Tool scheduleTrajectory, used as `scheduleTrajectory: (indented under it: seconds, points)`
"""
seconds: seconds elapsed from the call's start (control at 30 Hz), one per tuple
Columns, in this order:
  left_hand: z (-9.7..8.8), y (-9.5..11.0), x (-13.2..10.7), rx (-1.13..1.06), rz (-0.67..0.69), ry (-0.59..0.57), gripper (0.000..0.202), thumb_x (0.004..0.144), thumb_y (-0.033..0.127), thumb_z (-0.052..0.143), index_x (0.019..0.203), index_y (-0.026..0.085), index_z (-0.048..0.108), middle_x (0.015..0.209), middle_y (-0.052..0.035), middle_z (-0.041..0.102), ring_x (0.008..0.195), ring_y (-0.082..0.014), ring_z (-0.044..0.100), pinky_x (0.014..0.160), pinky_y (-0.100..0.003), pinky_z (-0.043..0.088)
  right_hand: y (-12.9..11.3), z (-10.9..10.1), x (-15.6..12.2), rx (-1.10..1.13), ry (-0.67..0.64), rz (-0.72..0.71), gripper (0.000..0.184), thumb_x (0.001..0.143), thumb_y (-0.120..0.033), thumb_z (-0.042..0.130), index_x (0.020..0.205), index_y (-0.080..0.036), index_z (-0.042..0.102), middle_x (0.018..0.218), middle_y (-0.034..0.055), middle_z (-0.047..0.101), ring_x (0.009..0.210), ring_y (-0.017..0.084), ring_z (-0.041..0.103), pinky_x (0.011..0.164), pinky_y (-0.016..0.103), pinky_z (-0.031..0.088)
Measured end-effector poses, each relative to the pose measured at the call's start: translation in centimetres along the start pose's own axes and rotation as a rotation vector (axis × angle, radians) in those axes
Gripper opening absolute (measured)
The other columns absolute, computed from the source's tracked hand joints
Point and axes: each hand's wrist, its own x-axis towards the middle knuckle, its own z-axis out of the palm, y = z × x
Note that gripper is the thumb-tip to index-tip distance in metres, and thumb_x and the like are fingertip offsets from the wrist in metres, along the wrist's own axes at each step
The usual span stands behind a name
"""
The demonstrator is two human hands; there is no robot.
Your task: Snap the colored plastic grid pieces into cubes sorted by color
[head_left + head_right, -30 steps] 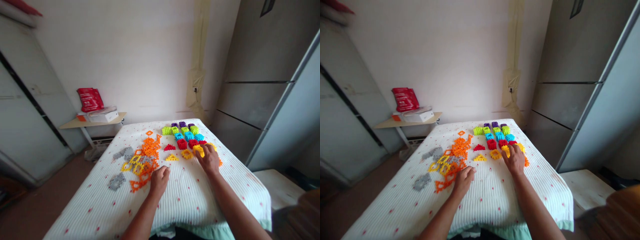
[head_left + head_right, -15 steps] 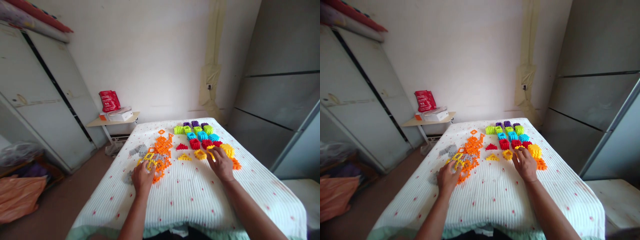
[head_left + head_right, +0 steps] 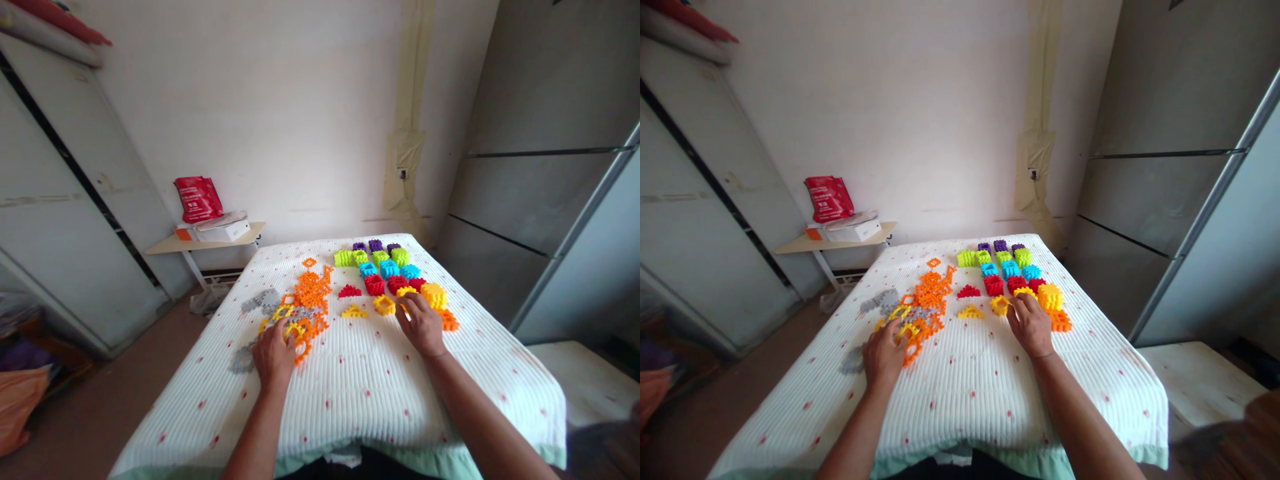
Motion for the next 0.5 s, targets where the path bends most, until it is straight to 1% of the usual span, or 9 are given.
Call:
scheduleTrajectory:
  seconds: [0.07, 0.17, 0.3, 0.43, 0.5]
  points:
    - [-0.20, 0.15, -0.09, 0.031, 0.008, -0.004, 0.036, 0.078, 0.021, 0.048, 0.114, 0.020, 0.057, 0.102, -0.0070, 0.066, 0.095, -0.0230, 0.056, 0.080, -0.033, 0.039, -0.01, 0.00, -0.03, 0.009, -0.004, 0.001, 0.020, 0.088, -0.024, 0.043, 0.090, -0.018, 0.062, 0.094, 0.0071, 0.061, 0.083, 0.015, 0.058, 0.069, 0.024, 0.045]
    - [-0.49, 0.36, -0.16, 0.105, -0.023, -0.006, 0.034, 0.079, 0.025, 0.048, 0.110, 0.020, 0.060, 0.102, -0.0076, 0.066, 0.094, -0.0245, 0.056, 0.079, -0.033, 0.039, -0.03, -0.01, -0.02, 0.019, 0.021, -0.016, 0.020, 0.088, -0.023, 0.043, 0.088, -0.018, 0.062, 0.091, 0.0064, 0.062, 0.082, 0.014, 0.058, 0.070, 0.024, 0.046]
    - [-0.44, 0.34, -0.06, 0.168, -0.040, -0.038, 0.033, 0.080, 0.029, 0.045, 0.104, 0.017, 0.065, 0.094, -0.0098, 0.067, 0.089, -0.0243, 0.057, 0.078, -0.033, 0.040, -0.05, -0.02, 0.09, 0.017, 0.055, -0.060, 0.018, 0.087, -0.022, 0.045, 0.086, -0.016, 0.062, 0.088, 0.0063, 0.062, 0.080, 0.014, 0.058, 0.068, 0.023, 0.045]
    - [-0.18, 0.35, 0.09, 0.131, -0.075, -0.075, 0.031, 0.080, 0.030, 0.044, 0.095, 0.015, 0.067, 0.090, -0.0115, 0.066, 0.088, -0.0246, 0.058, 0.074, -0.031, 0.041, -0.12, 0.02, 0.10, 0.004, 0.054, -0.064, 0.017, 0.087, -0.022, 0.045, 0.086, -0.017, 0.062, 0.088, 0.0061, 0.062, 0.080, 0.014, 0.058, 0.068, 0.022, 0.045]
    - [-0.12, 0.38, 0.08, 0.088, -0.104, -0.062, 0.028, 0.079, 0.029, 0.046, 0.094, 0.016, 0.066, 0.091, -0.0111, 0.066, 0.087, -0.0242, 0.058, 0.071, -0.030, 0.042, -0.12, 0.08, 0.03, 0.005, 0.048, -0.061, 0.017, 0.087, -0.022, 0.046, 0.085, -0.017, 0.062, 0.088, 0.0061, 0.062, 0.080, 0.014, 0.058, 0.067, 0.022, 0.045]
